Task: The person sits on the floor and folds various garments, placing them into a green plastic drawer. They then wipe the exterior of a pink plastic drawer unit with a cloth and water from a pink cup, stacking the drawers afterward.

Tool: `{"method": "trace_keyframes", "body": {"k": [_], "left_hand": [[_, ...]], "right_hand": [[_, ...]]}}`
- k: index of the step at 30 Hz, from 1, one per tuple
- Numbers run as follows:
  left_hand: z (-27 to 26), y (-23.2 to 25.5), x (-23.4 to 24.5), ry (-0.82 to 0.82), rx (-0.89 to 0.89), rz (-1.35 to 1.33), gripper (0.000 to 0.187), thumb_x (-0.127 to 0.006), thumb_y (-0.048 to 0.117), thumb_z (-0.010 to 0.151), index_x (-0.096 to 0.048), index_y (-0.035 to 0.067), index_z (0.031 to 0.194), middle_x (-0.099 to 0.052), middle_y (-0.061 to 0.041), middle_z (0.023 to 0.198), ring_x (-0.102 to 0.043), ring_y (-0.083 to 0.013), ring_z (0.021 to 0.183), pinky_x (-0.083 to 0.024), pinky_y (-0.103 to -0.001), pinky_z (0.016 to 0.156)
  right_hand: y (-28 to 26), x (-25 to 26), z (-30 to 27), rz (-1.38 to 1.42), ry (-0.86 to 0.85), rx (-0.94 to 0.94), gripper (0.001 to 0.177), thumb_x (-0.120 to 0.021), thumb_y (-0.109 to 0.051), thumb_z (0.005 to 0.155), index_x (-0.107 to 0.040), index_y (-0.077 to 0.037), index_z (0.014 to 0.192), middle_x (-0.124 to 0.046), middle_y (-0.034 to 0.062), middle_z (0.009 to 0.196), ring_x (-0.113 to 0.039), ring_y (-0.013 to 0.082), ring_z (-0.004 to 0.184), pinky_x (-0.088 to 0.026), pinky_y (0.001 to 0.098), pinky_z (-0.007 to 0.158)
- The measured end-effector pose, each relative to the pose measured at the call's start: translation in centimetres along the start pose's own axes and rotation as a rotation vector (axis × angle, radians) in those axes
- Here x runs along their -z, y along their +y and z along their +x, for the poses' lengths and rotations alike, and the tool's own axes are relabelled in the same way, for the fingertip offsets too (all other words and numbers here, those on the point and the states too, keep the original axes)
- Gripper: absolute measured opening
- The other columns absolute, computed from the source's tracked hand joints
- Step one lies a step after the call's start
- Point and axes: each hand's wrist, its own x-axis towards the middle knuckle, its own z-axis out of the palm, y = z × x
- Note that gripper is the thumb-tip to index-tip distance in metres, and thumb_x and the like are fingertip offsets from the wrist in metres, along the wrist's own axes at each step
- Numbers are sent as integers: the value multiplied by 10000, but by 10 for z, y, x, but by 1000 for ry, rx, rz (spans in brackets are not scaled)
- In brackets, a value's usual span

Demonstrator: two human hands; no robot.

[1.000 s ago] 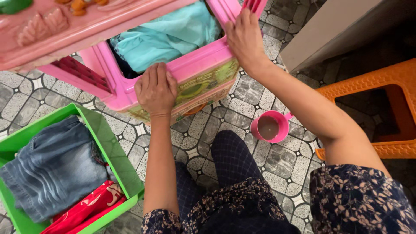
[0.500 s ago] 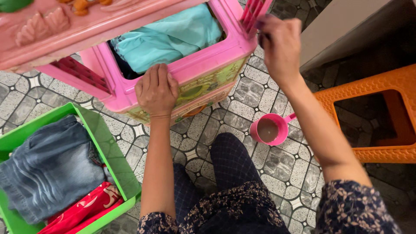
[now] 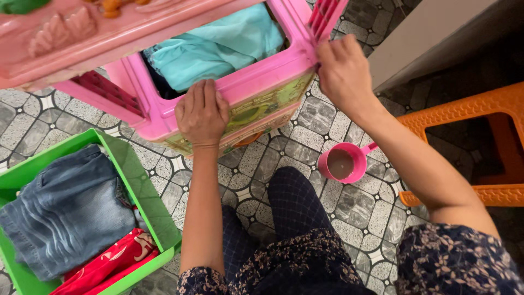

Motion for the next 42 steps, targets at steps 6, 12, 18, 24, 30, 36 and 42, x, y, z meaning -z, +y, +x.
{"method": "trace_keyframes", "body": {"k": [6, 12, 18, 24, 30, 36, 42], "left_hand": [[-1, 4, 1, 16, -2, 2, 231, -579, 224, 1029, -728, 99, 1154, -728, -36, 1162, -683, -182, 1113, -482, -347, 901], [3, 2, 0, 6, -15, 3, 237, -569, 234, 1034, -735, 103, 1141, -734, -32, 1140, -689, -183, 1091, -478, -346, 865], [1, 1, -2, -1, -20, 34, 240, -556, 229, 1037, -735, 111, 1145, -735, -29, 1152, -689, -172, 1098, -476, -335, 873], [0, 3, 0, -1, -5, 24, 244, -556, 227, 1040, -733, 107, 1158, -734, -29, 1160, -688, -177, 1111, -474, -339, 899], [-1, 2, -2, 3, -5, 26, 242, -563, 228, 1040, -734, 106, 1160, -732, -29, 1159, -685, -179, 1112, -479, -346, 911], [2, 3, 1, 9, -9, 33, 234, -570, 232, 1033, -735, 107, 1141, -731, -35, 1145, -684, -182, 1088, -480, -345, 887], [1, 3, 1, -3, -1, 28, 222, -575, 226, 1025, -738, 118, 1131, -733, -23, 1140, -690, -179, 1092, -475, -344, 870]], "right_hand": [[12, -17, 34, -131, 72, 94, 235, -650, -48, 915, -615, -18, 1144, -635, 111, 1082, -525, 256, 1041, -463, 354, 952], [9, -65, 52, -566, -148, 170, 223, -601, -233, 995, -636, -36, 1093, -647, 118, 1023, -527, 268, 1096, -416, 358, 899], [6, -74, 57, -840, -233, 208, 333, -542, -284, 926, -685, -37, 1097, -685, 124, 1104, -512, 284, 1154, -389, 368, 917], [5, -89, 71, -634, -369, 108, 307, -554, -276, 958, -695, -39, 1093, -692, 119, 971, -514, 290, 1150, -364, 428, 1004], [13, -85, 75, -475, -269, 85, 241, -612, -223, 872, -684, -88, 1058, -697, 101, 948, -541, 279, 1124, -393, 420, 994], [3, -19, 8, 253, 82, 92, 174, -702, -39, 846, -682, -53, 1019, -658, 99, 1031, -573, 305, 1054, -506, 413, 932], [7, -5, 1, 268, 169, 73, 282, -682, 2, 899, -691, 8, 1181, -607, 169, 1272, -584, 331, 1107, -502, 413, 960]]}}
